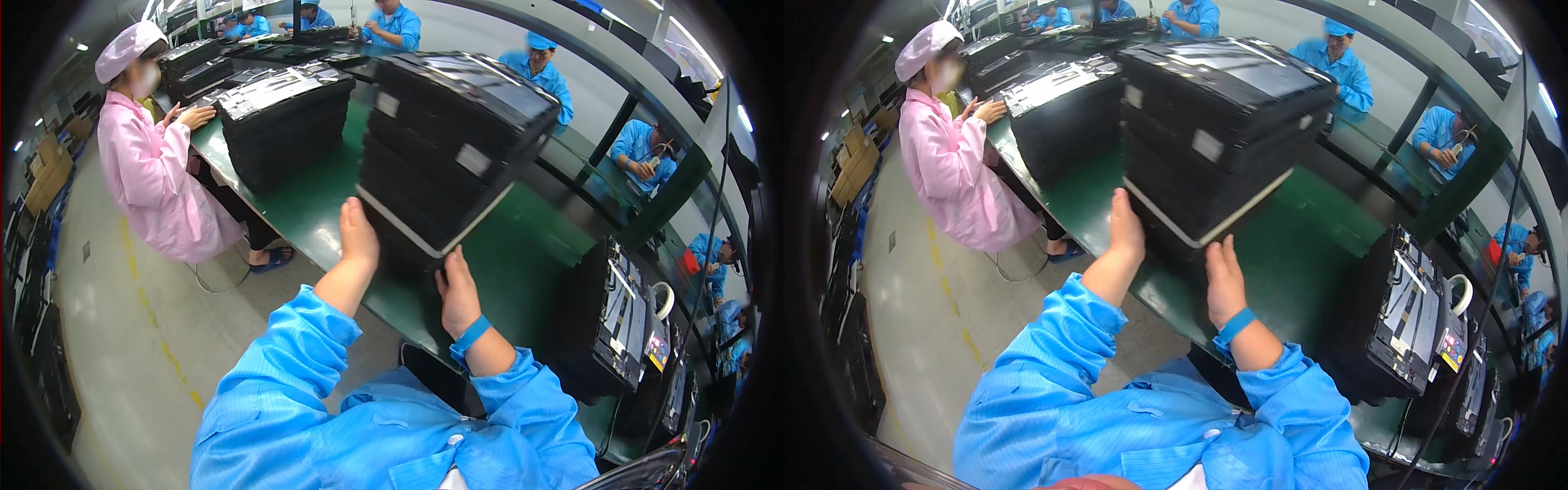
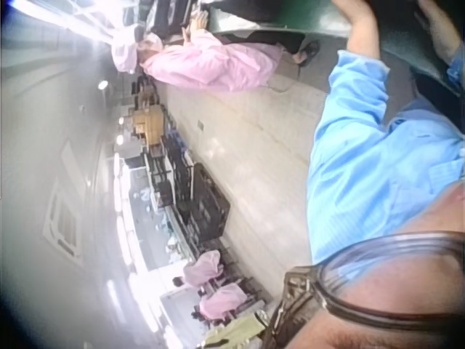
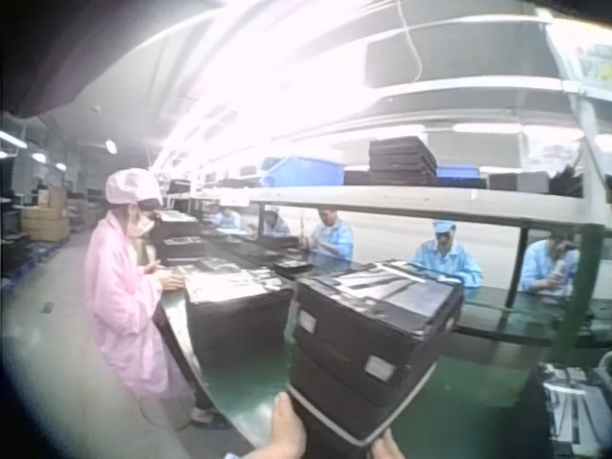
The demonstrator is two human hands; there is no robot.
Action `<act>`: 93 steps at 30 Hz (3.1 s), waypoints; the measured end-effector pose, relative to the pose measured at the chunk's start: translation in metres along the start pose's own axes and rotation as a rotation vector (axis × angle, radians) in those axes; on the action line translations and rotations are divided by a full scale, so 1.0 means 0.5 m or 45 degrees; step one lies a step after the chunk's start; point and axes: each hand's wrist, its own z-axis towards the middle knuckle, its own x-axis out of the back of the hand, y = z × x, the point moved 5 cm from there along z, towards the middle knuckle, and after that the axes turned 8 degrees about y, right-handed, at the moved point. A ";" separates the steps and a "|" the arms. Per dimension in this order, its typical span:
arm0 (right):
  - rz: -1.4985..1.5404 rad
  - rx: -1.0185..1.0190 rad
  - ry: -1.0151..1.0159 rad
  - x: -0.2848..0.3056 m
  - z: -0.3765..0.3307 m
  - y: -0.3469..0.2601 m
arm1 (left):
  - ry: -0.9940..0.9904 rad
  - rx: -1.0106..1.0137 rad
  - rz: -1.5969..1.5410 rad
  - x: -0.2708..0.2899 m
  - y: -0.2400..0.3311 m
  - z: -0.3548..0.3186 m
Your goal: A worker is applying tape and components to multiple tablet devices on an assembly line.
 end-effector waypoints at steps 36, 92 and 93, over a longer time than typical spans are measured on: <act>-0.579 0.168 -0.624 -0.036 -0.075 0.082 | 0.439 -0.478 0.742 0.181 0.083 0.073; -0.034 0.182 0.965 0.760 -0.367 -0.320 | -1.314 0.597 -0.216 -0.078 0.161 -0.561; -0.123 0.229 0.973 0.750 -0.373 -0.327 | -1.290 0.531 -0.233 -0.079 0.177 -0.557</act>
